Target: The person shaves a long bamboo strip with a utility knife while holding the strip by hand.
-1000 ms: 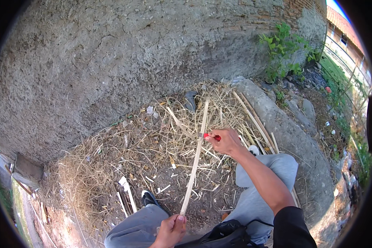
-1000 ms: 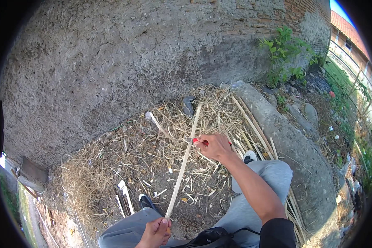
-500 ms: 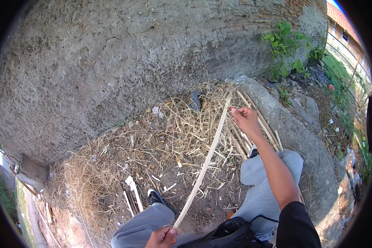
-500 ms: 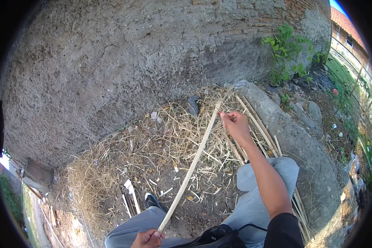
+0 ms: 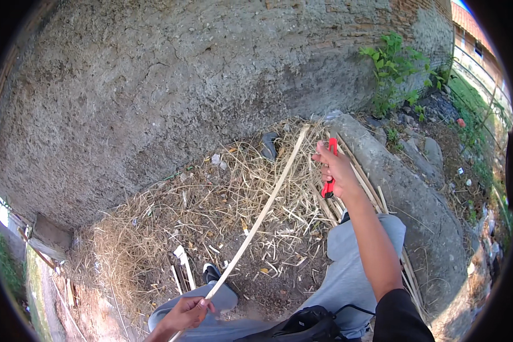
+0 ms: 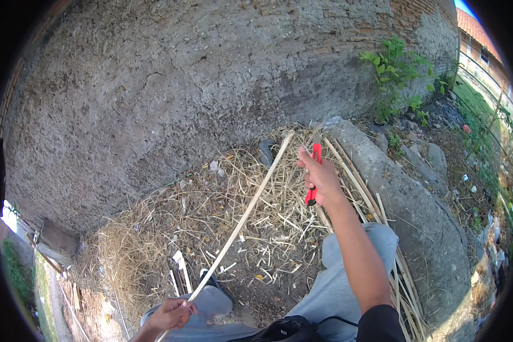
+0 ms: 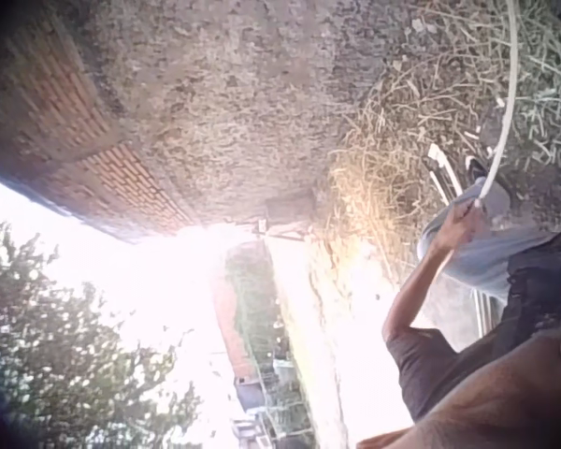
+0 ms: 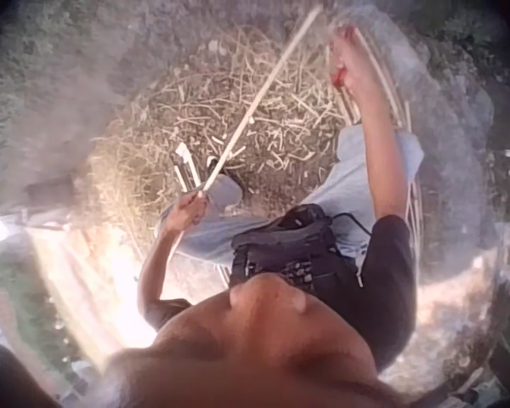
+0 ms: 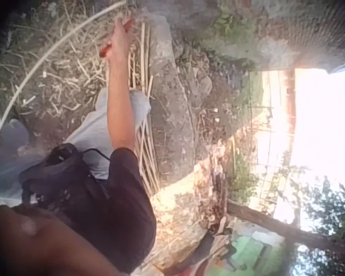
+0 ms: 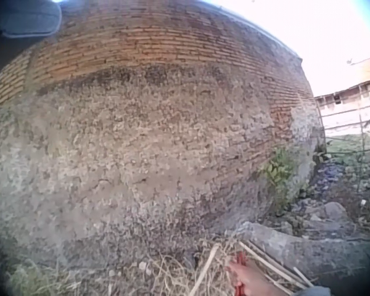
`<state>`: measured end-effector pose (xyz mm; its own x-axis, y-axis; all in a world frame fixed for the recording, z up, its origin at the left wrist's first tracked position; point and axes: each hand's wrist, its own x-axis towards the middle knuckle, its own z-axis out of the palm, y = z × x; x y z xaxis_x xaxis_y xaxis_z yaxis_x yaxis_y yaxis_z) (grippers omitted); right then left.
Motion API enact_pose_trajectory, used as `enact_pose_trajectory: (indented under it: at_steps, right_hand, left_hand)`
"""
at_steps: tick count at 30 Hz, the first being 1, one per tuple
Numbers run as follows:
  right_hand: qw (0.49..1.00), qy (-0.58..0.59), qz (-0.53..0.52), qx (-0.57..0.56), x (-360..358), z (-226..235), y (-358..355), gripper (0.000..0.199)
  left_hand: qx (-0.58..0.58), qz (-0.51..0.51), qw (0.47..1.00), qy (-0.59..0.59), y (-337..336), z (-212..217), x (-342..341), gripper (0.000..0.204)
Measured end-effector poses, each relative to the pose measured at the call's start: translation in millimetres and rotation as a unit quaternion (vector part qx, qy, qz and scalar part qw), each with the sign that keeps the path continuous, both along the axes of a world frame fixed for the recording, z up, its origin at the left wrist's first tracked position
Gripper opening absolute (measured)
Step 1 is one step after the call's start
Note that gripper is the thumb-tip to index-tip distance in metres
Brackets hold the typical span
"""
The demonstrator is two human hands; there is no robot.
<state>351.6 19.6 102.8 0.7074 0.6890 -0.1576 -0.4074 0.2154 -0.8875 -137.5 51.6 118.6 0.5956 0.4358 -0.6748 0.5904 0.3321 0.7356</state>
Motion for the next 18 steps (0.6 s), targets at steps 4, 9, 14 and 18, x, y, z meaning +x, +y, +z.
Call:
enact_pose_trajectory:
  at_steps: [4,9,14,18]
  right_hand:
    - [0.999,0.027,0.040,0.008,-8.3,5.1,3.9,0.029]
    - [0.992,0.047,-0.041,0.112,-1.1,16.9,4.7,0.019]
    - [0.968,0.128,-0.113,0.183,20.2,25.5,-1.2,0.021]
    - [0.952,0.148,-0.131,0.236,34.1,24.6,-3.6,0.028]
  left_hand:
    - [-0.029,-0.069,0.997,0.025,40.4,11.8,3.5,0.043]
    - [0.241,-0.128,0.960,0.058,85.1,27.8,27.9,0.042]
    - [0.613,-0.038,0.789,-0.013,75.7,44.5,85.9,0.023]
    - [0.750,0.017,0.661,-0.018,73.4,32.8,113.2,0.010]
